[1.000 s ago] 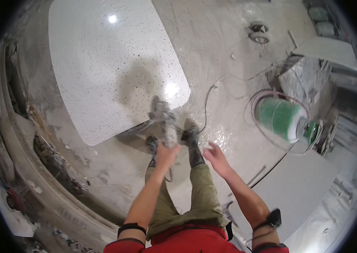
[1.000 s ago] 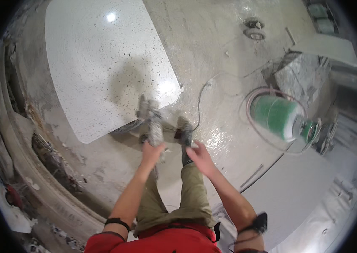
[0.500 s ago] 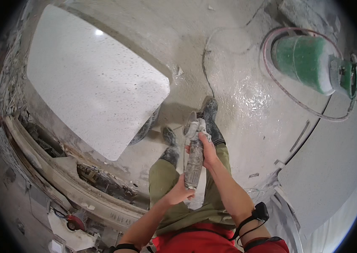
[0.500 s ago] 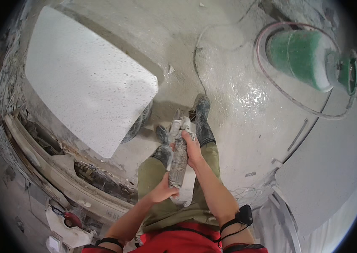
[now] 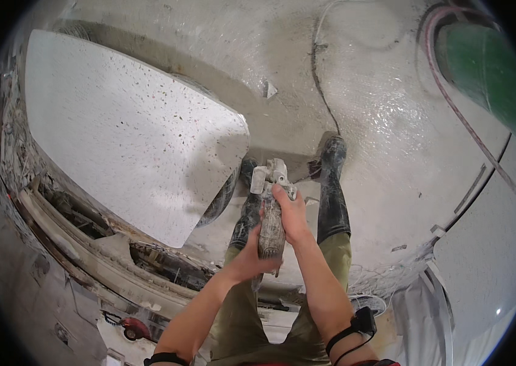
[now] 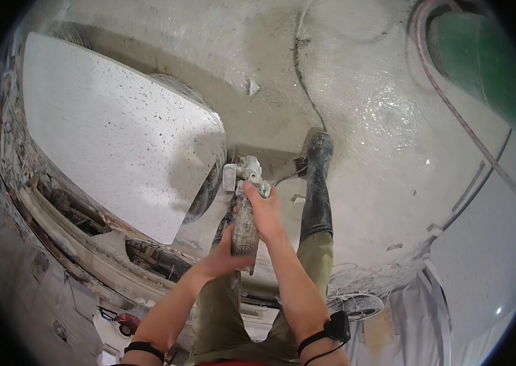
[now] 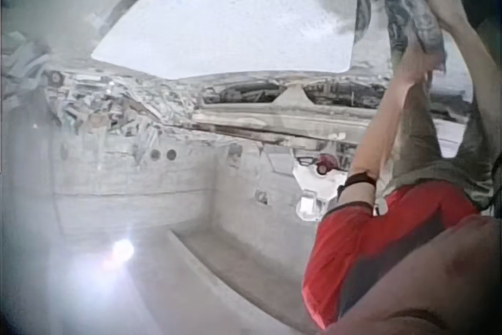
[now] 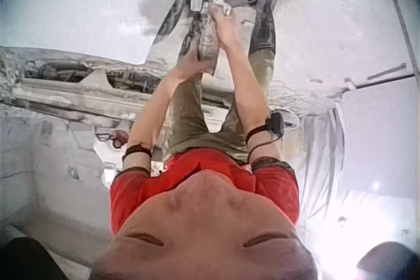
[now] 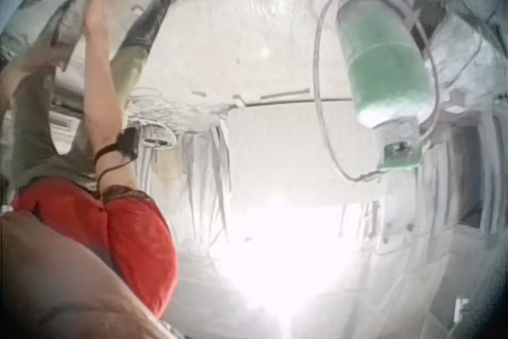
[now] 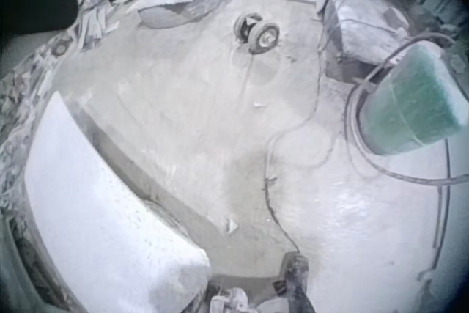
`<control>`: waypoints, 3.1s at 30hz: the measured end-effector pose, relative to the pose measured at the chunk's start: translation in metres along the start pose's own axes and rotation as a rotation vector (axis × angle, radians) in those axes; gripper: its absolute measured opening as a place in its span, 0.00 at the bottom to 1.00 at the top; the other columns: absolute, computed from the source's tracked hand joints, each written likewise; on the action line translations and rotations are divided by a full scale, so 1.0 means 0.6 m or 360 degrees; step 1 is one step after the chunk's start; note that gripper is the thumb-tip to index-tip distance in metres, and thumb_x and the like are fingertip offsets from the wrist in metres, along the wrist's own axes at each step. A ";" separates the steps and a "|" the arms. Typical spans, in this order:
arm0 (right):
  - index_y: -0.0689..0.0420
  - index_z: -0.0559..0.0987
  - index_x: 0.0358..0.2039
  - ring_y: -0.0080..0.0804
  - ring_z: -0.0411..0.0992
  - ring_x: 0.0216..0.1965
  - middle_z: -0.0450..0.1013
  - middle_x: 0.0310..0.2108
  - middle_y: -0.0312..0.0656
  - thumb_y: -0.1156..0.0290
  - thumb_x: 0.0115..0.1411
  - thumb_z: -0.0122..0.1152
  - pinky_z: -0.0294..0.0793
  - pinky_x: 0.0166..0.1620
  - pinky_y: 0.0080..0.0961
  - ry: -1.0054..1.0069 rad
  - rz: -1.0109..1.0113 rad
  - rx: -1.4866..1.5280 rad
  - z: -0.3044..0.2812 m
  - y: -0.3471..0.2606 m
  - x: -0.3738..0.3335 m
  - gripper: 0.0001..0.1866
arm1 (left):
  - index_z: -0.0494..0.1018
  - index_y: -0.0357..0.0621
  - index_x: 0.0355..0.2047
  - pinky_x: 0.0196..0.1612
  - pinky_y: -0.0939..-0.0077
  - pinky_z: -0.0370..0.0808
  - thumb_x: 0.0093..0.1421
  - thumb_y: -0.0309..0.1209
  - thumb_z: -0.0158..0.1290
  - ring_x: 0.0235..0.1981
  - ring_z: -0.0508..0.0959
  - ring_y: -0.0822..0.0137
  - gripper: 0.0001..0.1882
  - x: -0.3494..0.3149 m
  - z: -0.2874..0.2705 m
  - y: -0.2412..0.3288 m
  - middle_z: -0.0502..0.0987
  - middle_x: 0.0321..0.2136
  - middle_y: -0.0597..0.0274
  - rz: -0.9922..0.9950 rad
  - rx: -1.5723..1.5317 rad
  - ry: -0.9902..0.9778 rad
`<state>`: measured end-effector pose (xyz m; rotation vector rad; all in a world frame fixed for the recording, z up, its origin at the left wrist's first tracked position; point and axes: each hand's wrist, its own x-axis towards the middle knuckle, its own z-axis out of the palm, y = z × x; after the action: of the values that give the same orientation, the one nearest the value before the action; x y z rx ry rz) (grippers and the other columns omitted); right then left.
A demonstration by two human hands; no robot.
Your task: Use an angle grinder to polish or sand the edges of a countertop segment.
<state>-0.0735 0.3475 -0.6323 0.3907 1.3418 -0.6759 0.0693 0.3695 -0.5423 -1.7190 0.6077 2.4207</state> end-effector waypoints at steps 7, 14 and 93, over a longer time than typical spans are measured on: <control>0.58 0.75 0.45 0.31 0.78 0.28 0.78 0.31 0.42 0.45 0.67 0.50 0.81 0.34 0.30 -0.0119 0.0128 0.0190 -0.005 0.027 0.051 0.26 | 0.43 0.36 0.68 0.48 0.75 0.76 0.56 0.23 0.61 0.51 0.71 0.69 0.47 0.100 -0.006 -0.007 0.63 0.55 0.56 0.0289 -0.0348 0.0368; 0.60 0.73 0.44 0.28 0.77 0.25 0.77 0.29 0.41 0.51 0.66 0.56 0.80 0.28 0.27 -0.0159 0.0144 0.0094 0.011 -0.003 0.050 0.23 | 0.40 0.31 0.67 0.61 0.68 0.66 0.57 0.26 0.62 0.60 0.64 0.65 0.49 0.104 -0.008 0.014 0.59 0.59 0.52 0.0292 -0.0443 0.0401; 0.61 0.73 0.46 0.27 0.77 0.24 0.77 0.29 0.40 0.52 0.67 0.56 0.80 0.26 0.25 -0.0092 0.0073 -0.0195 0.024 -0.034 0.044 0.22 | 0.36 0.31 0.69 0.68 0.67 0.57 0.54 0.31 0.63 0.66 0.59 0.57 0.54 0.102 -0.012 0.041 0.54 0.64 0.42 0.0237 -0.0813 0.0267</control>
<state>-0.0734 0.3174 -0.6527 0.3004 1.3081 -0.5600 0.0462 0.3357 -0.5946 -2.1462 0.1320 2.7262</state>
